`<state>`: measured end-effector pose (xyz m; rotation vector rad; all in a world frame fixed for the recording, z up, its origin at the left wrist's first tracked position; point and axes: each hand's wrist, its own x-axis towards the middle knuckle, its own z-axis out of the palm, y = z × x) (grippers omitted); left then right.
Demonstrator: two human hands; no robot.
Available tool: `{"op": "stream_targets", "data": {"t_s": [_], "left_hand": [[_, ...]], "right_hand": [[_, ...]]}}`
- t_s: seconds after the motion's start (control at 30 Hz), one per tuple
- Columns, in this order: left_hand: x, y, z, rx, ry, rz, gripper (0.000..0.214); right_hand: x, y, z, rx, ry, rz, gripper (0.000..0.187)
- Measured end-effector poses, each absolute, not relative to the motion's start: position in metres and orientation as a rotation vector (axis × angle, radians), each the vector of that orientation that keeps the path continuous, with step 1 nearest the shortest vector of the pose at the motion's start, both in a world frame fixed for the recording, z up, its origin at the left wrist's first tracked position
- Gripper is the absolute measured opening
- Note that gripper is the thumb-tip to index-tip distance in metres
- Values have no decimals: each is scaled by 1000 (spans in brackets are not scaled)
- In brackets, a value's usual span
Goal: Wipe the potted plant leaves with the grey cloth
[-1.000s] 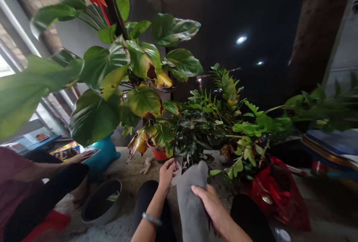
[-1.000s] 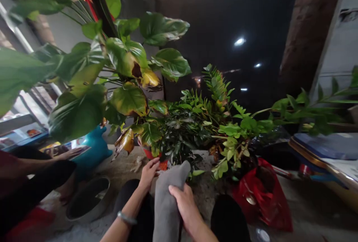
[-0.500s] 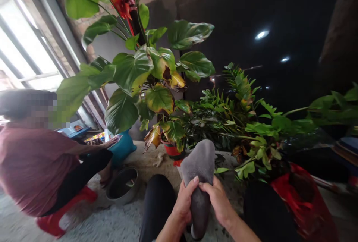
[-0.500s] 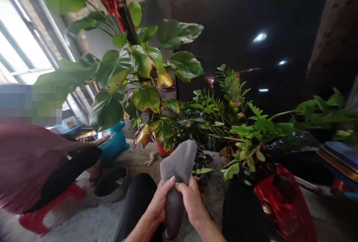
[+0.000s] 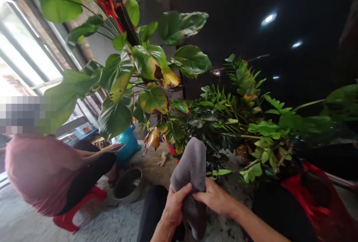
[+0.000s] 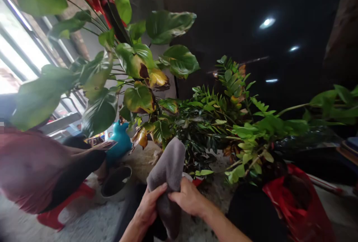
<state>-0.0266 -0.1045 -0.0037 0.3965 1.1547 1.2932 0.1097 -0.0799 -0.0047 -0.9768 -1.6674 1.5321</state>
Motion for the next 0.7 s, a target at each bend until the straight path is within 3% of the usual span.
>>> {"op": "stream_targets", "data": {"t_s": [0.07, 0.23, 0.33, 0.47, 0.6, 0.7], "left_hand": [[-28, -102, -7, 363, 1206, 1330, 62], [-46, -103, -31, 318, 1381, 1316, 50], [-57, -99, -28, 397, 1420, 1263, 44], [-65, -62, 25, 577, 1417, 1332, 36], [-66, -5, 82, 624, 1233, 1731, 31], [-59, 15, 78, 559, 1215, 1710, 19]], "right_hand": [[129, -61, -2, -1082, -1722, 1403, 11], [166, -2, -20, -1492, -1058, 756, 34], [157, 16, -34, -1383, -888, 1009, 51], [136, 18, -38, -1195, -941, 1255, 36], [135, 12, -37, -1117, -958, 1355, 39], [140, 10, -37, -1091, -930, 1415, 41]]}}
